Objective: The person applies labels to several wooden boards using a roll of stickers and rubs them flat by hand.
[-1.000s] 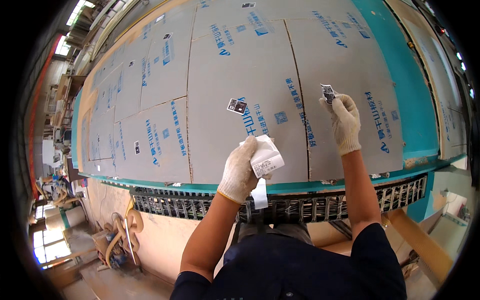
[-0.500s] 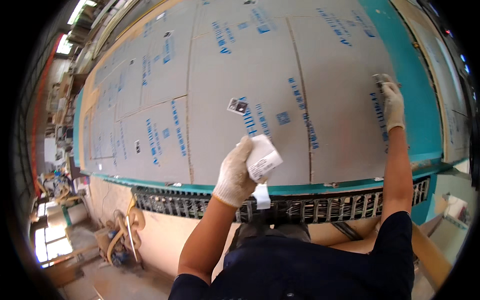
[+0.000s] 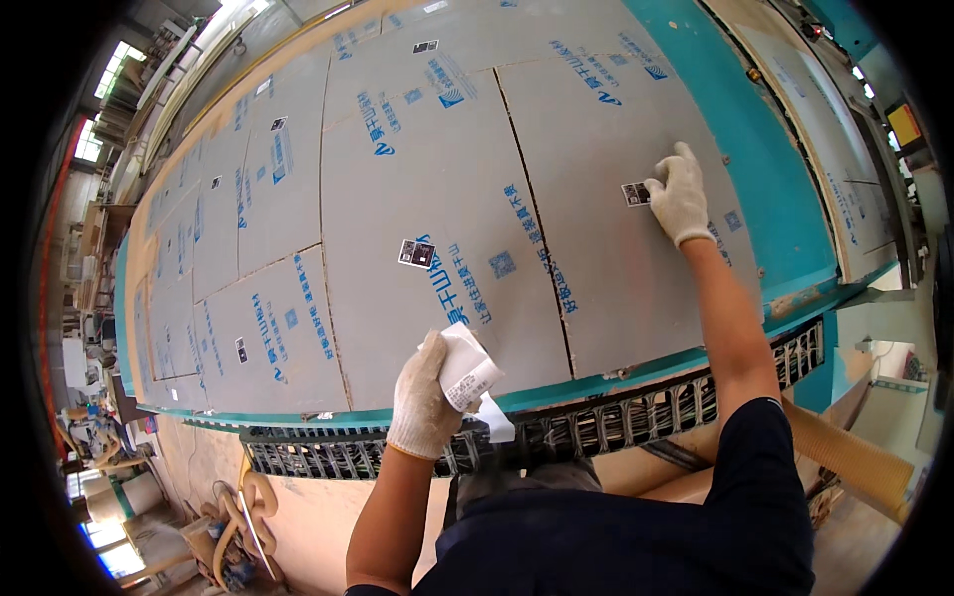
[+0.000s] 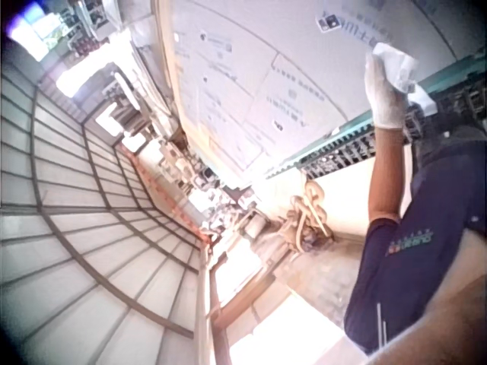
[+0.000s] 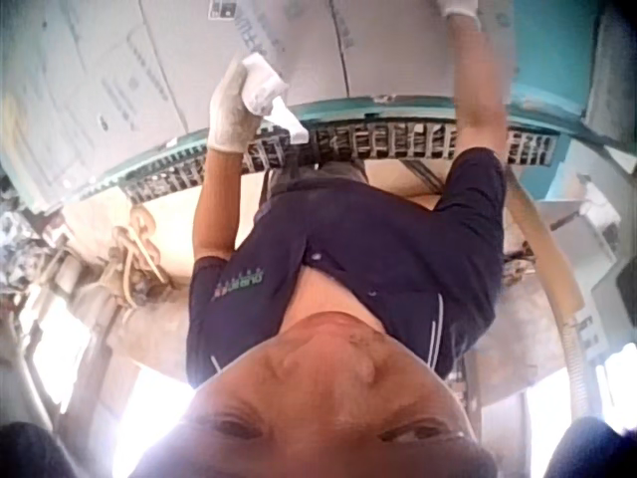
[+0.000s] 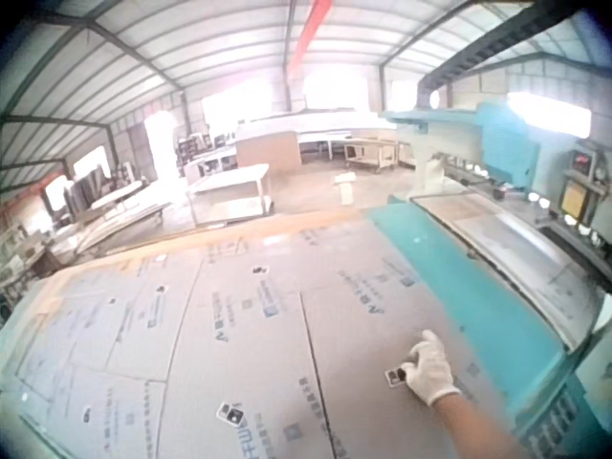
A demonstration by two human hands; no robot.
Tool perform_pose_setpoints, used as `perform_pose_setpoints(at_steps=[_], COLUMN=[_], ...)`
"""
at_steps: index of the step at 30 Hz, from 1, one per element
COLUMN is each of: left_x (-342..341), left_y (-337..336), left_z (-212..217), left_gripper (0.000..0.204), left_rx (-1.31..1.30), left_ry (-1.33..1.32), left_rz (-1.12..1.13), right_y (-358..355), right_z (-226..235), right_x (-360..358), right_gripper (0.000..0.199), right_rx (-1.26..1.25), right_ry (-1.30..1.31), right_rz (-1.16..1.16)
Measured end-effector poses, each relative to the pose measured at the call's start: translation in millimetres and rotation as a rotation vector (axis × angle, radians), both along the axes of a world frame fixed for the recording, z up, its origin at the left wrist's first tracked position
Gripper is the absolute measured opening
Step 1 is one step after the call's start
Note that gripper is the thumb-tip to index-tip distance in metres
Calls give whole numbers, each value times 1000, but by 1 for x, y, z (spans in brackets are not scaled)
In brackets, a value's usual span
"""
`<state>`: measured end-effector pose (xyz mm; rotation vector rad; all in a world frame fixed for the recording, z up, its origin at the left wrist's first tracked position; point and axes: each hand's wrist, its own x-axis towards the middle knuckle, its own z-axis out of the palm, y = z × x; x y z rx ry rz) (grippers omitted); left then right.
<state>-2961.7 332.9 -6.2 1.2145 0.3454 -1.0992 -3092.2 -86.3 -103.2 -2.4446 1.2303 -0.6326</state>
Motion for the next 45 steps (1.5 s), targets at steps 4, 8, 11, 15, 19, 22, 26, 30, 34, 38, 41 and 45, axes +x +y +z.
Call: perform_pose_setpoints(at_steps=[4, 8, 11, 15, 19, 22, 26, 30, 34, 38, 41, 45], left_x=[-4, -10, -10, -18, -18, -14, -12, -24, -35, -26, -44, -8], left_y=[5, 10, 13, 37, 84, 136, 223, 348, 470, 547, 627, 681], left_z=[3, -4, -9, 7, 19, 21, 39, 27, 24, 50, 10, 46], left_gripper=[44, 43, 43, 43, 45, 41, 34, 32, 37, 39, 38, 39], left_rx=[66, 66, 31, -57, -86, -114, -220, -180, -85, 177, 14, 77], left_ry=[22, 13, -29, 45, -132, -237, -301, -329, -495, -554, -703, -1035], left_rz=[30, 10, -66, -2, 34, 93, 199, 379, 447, 423, 692, 294], right_y=[30, 78, 70, 79, 71, 97, 192, 399, 646, 773, 869, 960], right_z=[-25, -15, -2, -3, 27, 11, 47, 59, 121, 121, 127, 102], right_x=[-24, -12, 3, -22, 16, 8, 15, 50, 82, 101, 110, 153], right_gripper=[60, 73, 75, 71, 65, 61, 54, 44, 43, 27, 19, 28], right_rx=[-369, -232, -200, -196, -75, -125, 237, 538, 637, 444, 722, 1073], right_ry=[-71, 322, 332, 308, 324, 235, 198, -85, -118, -183, -119, -34], right_rz=[97, 298, 265, 412, 258, 285, 342, 697, 1397, 1494, 1367, 1252])
